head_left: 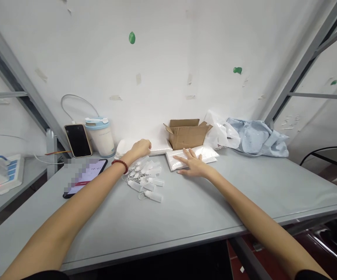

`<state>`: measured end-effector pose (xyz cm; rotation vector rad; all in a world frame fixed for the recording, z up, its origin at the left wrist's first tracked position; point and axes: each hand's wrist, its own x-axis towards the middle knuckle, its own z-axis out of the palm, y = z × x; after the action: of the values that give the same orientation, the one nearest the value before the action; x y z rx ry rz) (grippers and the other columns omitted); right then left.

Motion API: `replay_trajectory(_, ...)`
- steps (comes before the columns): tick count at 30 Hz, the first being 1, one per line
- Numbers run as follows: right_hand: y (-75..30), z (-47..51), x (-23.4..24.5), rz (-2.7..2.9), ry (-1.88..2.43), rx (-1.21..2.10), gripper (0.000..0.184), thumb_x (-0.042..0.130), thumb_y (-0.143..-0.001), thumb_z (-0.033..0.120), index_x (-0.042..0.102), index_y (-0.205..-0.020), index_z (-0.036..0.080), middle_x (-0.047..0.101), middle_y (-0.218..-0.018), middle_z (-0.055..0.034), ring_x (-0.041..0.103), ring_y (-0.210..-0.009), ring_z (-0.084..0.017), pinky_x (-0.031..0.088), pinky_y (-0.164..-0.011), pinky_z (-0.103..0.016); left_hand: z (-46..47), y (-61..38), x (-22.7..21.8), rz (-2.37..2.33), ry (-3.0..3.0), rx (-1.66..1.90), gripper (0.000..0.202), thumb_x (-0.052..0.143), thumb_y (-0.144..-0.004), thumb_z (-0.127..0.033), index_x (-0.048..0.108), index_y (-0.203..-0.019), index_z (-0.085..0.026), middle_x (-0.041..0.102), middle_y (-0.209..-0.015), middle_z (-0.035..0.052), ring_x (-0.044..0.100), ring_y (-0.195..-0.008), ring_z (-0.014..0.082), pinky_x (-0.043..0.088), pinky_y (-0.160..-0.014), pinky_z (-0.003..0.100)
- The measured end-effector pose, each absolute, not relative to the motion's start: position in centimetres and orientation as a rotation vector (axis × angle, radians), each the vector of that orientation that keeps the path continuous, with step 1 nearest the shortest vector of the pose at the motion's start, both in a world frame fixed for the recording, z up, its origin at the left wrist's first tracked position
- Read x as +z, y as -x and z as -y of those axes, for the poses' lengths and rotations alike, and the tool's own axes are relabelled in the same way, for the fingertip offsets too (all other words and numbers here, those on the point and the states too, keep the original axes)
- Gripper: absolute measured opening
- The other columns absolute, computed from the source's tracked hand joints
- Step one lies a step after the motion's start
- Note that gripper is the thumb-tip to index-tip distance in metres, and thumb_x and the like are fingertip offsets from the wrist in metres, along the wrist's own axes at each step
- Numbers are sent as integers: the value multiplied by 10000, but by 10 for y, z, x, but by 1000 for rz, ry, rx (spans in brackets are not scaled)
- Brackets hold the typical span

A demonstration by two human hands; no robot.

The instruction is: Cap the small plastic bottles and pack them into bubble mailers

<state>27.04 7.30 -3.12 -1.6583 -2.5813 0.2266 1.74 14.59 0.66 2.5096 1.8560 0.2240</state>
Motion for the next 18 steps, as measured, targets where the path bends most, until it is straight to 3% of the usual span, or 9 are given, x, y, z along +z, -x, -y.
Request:
replay_trajectory(5, -267, -71, -32, 2589, 1673, 167, 692, 453, -809, 596, 204, -1410, 362, 51, -1517, -125, -21, -1363, -394, 136, -958, -707, -146, -18, 10, -1869, -2501, 211, 231, 558, -643, -116, 712, -813, -145, 695, -865, 127, 640, -739, 225, 452, -640, 260)
replay_trajectory(12, -265, -70, -37, 2492, 1742, 11, 774, 443, -801, 620, 181, -1431, 254, -11, -1505, -191, -45, -1359, -400, 171, -966, -678, -144, -18, 17, -1907, -2550, 266, 250, 510, -650, -123, 718, -787, -137, 699, -816, 123, 629, -704, 222, 443, -610, 265)
replay_trajectory(18, -265, -68, -35, 2441, 1642, -4, 907, 440, -761, 680, 138, -1439, 159, 22, -1492, -235, -18, -1367, -382, 176, -985, -662, -119, -11, 33, -1899, -2699, 403, 237, 467, -746, -169, 686, -836, -157, 685, -876, 103, 600, -849, 244, 434, -704, 299)
